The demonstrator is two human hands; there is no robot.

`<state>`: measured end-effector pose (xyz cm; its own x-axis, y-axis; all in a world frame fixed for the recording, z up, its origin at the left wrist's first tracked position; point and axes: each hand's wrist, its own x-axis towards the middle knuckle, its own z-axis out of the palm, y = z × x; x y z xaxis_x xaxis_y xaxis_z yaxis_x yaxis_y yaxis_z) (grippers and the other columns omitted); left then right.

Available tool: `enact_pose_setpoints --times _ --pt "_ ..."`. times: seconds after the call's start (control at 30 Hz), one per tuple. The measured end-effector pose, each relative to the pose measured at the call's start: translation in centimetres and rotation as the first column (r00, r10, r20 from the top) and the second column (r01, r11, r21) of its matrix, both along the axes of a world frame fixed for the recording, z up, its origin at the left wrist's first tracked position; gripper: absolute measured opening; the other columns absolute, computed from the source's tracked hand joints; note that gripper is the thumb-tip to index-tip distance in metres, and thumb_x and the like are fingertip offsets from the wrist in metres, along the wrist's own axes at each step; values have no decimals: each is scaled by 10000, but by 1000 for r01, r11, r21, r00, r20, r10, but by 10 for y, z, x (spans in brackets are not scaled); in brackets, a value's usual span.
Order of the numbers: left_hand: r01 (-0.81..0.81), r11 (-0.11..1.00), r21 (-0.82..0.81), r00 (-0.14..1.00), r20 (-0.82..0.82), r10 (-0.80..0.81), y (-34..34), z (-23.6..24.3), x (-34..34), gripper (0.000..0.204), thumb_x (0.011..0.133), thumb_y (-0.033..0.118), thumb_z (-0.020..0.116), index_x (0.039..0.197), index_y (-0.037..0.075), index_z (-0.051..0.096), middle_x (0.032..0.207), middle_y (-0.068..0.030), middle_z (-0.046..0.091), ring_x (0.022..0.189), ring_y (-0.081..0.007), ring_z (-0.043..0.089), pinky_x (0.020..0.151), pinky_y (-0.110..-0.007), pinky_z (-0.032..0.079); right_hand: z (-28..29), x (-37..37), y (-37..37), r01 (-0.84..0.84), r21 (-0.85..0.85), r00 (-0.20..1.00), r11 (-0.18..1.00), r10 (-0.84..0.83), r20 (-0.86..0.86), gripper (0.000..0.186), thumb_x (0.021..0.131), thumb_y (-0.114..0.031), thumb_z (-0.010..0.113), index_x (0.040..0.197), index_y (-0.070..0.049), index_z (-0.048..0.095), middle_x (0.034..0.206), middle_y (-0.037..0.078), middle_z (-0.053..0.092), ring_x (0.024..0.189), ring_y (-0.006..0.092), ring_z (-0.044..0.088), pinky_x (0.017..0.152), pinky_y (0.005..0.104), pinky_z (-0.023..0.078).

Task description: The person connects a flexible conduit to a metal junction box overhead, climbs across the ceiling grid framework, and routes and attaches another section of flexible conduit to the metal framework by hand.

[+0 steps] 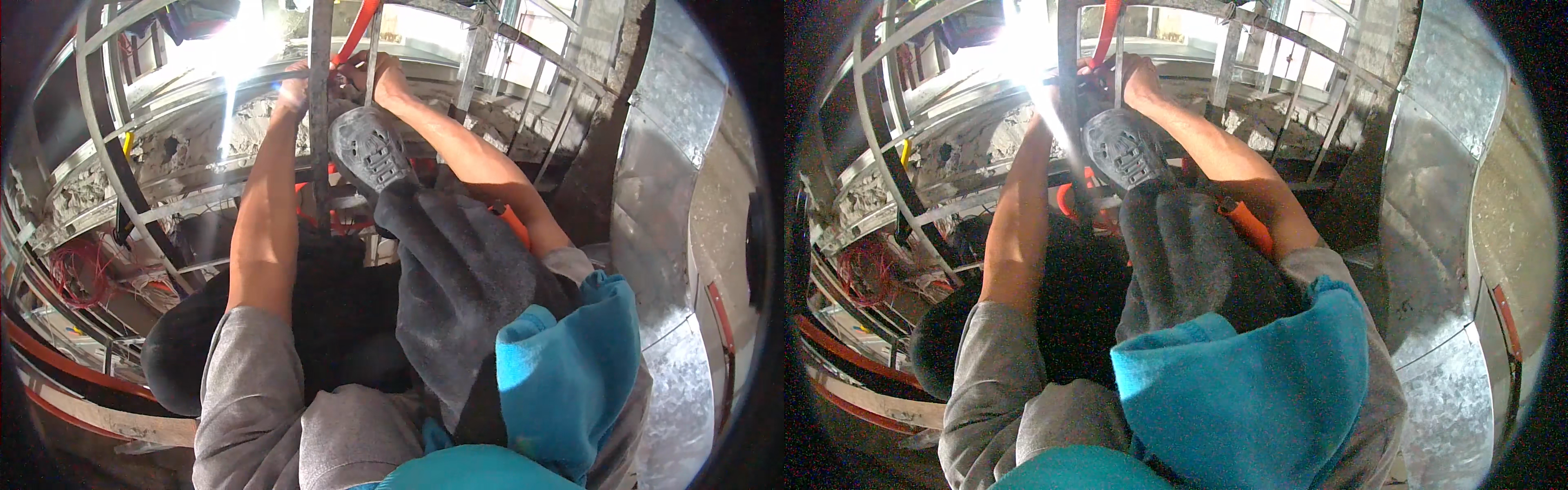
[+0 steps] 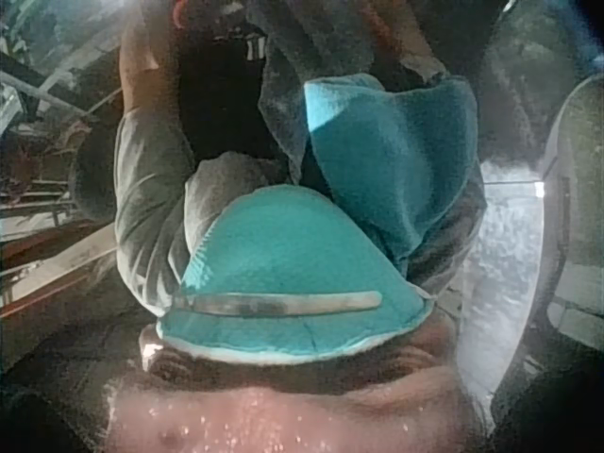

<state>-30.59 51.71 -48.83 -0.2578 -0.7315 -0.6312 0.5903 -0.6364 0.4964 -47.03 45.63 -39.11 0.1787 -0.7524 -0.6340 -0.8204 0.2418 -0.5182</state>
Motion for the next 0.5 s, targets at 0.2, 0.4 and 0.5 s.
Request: enact_pose_setpoints --times 0.2,0.4,0.5 --pt "36 999 33 984 176 -41 -1 8 5 278 910 225 758 1124 48 742 844 -28 699 683 -135 631 605 -305 531 -6 -2 -4 -80 -6 996 997 79 -46 371 846 -418 762 1048 -107 770 860 133 757 783 223 739 714 379 568" --pt "-53 999 6 997 55 52 -6 32 1 245 904 178 761 1113 51 747 876 -46 723 727 -150 680 616 -313 574 -12 -8 2 -96 -7 995 995 96 15 352 850 -398 758 1026 -94 771 817 121 752 714 205 723 645 359 555" --pt "-71 995 65 994 -82 76 -11 35 4 245 896 156 765 1116 50 745 903 -59 734 754 -163 698 627 -323 595 -15 -7 1 -120 -124 992 985 123 15 335 856 -387 752 993 -82 779 766 120 744 660 201 708 617 354 547"
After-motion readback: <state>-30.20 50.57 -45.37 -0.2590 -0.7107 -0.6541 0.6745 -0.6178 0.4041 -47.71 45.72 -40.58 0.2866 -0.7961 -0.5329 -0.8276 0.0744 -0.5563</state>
